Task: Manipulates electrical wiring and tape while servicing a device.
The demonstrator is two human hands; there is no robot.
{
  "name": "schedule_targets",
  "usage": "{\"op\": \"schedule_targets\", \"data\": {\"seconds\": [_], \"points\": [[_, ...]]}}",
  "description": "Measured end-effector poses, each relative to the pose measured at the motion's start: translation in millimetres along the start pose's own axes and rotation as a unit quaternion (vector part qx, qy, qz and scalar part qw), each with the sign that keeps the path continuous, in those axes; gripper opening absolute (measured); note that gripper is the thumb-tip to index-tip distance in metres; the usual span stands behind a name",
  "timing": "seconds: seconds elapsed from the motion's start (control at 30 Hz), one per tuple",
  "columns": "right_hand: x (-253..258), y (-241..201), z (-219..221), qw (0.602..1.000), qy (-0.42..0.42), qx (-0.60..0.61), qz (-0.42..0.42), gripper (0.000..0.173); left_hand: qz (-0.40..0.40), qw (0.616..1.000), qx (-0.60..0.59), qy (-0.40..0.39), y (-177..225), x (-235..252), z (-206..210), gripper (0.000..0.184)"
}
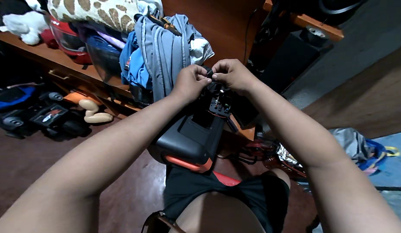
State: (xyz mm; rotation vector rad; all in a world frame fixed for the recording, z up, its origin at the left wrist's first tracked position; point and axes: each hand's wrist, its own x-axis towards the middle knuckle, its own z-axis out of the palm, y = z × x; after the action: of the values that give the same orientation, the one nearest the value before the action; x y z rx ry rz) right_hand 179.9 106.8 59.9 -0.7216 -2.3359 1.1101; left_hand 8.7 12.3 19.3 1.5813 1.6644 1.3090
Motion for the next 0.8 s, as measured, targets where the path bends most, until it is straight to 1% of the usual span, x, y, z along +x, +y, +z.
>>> {"op": "schedule_targets", "data": {"seconds": [0.17, 0.27, 0.37, 0.47, 0.57, 0.77, 0.8], "points": [[-0.1, 4.7, -2.1, 0.999, -0.020, 0.019, -0.029, 0.009, -0.004, 1.000, -0.013, -0.007, 2.6, -0.8, 1.2, 0.026], [-0.8, 4.0, -3.0, 0.998, -0.032, 0.025, -0.039, 0.014, -0.002, 1.000, -0.003, -0.006, 3.6, -0.7, 0.7, 0.025], [-1.6, 5.0, -5.3, 0.997, -0.053, 0.021, -0.052, 0.015, 0.004, 1.000, 0.004, -0.003, 0.5, 0.3, 0.8, 0.023], [-1.7, 7.4, -9.4, 0.994, -0.088, 0.016, -0.058, 0.016, 0.026, 1.000, 0.012, -0.011, -2.8, 1.0, 0.3, 0.015], [-2.2, 4.6, -12.9, 0.994, -0.101, 0.002, -0.045, 0.016, 0.037, 0.999, 0.012, -0.015, -4.0, 1.5, 1.2, 0.010], [-0.4, -4.9, -17.4, 0.998, -0.061, -0.005, 0.007, 0.021, 0.049, 0.999, -0.022, -0.011, -5.0, 2.2, 0.5, 0.013], [-0.2, -6.2, -17.2, 0.999, -0.051, -0.007, 0.006, 0.020, 0.050, 0.998, -0.025, -0.010, -4.7, 1.9, 0.6, 0.013]]}}
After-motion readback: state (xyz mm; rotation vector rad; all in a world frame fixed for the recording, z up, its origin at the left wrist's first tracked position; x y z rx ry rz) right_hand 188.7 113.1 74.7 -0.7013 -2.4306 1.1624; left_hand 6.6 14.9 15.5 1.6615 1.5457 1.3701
